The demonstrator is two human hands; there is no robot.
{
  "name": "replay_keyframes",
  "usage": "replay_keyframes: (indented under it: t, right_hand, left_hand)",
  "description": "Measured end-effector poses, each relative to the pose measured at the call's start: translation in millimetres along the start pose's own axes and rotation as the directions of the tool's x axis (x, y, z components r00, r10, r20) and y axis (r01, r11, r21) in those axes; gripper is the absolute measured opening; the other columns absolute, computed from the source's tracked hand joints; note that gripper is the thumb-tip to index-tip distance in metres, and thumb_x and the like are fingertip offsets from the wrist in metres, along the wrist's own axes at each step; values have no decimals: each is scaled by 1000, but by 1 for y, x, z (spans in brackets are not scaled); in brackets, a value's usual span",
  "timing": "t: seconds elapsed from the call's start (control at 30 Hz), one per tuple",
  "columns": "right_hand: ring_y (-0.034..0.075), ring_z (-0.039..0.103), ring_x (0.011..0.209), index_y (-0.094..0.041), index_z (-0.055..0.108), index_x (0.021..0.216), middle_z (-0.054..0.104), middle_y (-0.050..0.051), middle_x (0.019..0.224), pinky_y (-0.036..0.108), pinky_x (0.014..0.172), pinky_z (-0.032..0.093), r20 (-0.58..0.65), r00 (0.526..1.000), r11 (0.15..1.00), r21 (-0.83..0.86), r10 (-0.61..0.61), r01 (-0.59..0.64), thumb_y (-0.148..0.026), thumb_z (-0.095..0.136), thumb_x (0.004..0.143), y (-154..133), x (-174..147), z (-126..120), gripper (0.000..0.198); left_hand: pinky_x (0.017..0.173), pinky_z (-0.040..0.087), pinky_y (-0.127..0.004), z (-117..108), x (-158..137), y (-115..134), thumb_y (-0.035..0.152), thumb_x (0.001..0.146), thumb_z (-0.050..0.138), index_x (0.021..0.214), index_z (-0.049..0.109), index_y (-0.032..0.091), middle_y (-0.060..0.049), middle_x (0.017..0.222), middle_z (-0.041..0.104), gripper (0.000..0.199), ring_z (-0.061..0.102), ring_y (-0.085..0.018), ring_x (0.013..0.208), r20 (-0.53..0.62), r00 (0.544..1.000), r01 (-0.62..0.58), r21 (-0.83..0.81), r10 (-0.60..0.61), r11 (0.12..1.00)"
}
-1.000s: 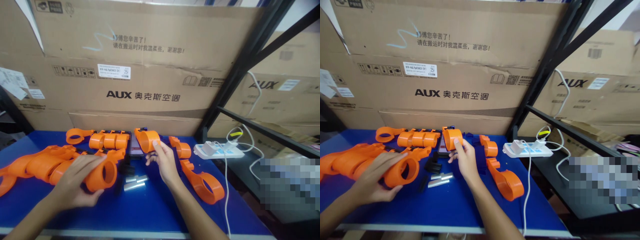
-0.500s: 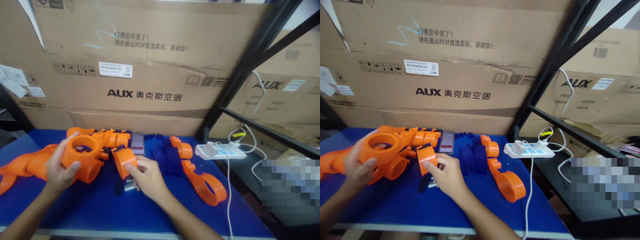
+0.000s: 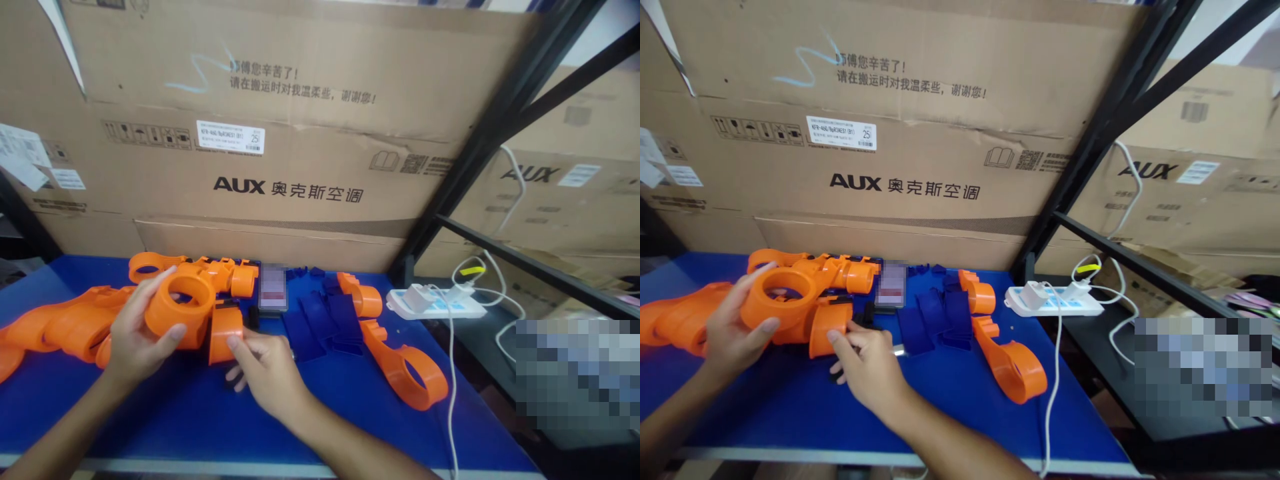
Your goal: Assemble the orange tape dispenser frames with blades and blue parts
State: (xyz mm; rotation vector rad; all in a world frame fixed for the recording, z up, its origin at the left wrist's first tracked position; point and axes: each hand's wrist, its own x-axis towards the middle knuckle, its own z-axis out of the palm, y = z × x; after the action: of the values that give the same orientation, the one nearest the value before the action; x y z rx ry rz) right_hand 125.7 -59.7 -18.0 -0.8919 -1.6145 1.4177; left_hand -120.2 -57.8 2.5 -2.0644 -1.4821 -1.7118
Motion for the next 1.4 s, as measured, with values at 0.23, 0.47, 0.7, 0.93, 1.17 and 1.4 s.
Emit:
replay_keyframes:
  t: [0.23, 0.47, 0.7, 0.93, 1.17, 1.4]
  right_hand:
    - [13, 70, 61, -17, 78, 98, 75, 4, 83, 19, 49, 55, 201, 975, 988, -135, 98, -72, -49, 66, 96, -3, -8, 2, 34]
    - [15, 67, 59, -20, 73, 82, 72, 1, 68, 23, 52, 48, 146, 986, 956, -290, 77, -32, -45, 73, 92, -5, -7, -1, 27]
    - [11, 52, 53, -19, 55, 57, 62, -2, 58, 24, 51, 36, 5, 998, 917, -393, -65, 61, -39, 77, 87, -4, -6, 1, 42]
    - [11, 54, 56, -22, 62, 107, 64, -1, 81, 22, 45, 41, -336, 936, 985, 91, -107, 146, -57, 56, 98, -27, 4, -37, 36]
    - [14, 60, 59, -25, 65, 125, 67, 0, 85, 22, 43, 45, -418, 908, 978, 181, -19, 104, -53, 70, 90, -35, 20, -76, 45]
    - [9, 43, 44, -20, 73, 107, 55, -5, 57, 20, 42, 34, -525, 848, 964, 181, -70, 192, -51, 69, 91, -34, 25, -95, 35]
  left_hand:
    - [116, 44, -56, 8, -6, -3, 50, 88, 71, 148, 54, 25, -12, 150, 60, 67, 54, -40, 140, 120, 987, 107, -28, -103, 994]
    - [110, 48, -57, 5, -9, -8, 49, 85, 74, 147, 52, 27, -13, 151, 59, 70, 56, -44, 136, 192, 979, 58, 70, -70, 996]
    - [110, 48, -55, 5, -2, 4, 43, 84, 76, 151, 48, 29, -13, 152, 57, 75, 55, -41, 138, 247, 966, -98, 82, 75, 992]
    - [110, 50, -58, 25, 3, 29, 35, 70, 88, 157, 40, 31, -14, 143, 62, 99, 61, -41, 130, 296, 907, -300, -43, 299, 953]
    - [112, 49, -55, 63, 25, 64, 27, 74, 82, 162, 33, 36, -12, 147, 61, 101, 59, -35, 134, 409, 695, -491, -330, 591, 806]
    - [126, 28, -58, 89, 47, 84, 62, 87, 72, 164, 34, 34, -10, 170, 36, 90, 33, -39, 155, 635, 710, 70, -493, 304, 867]
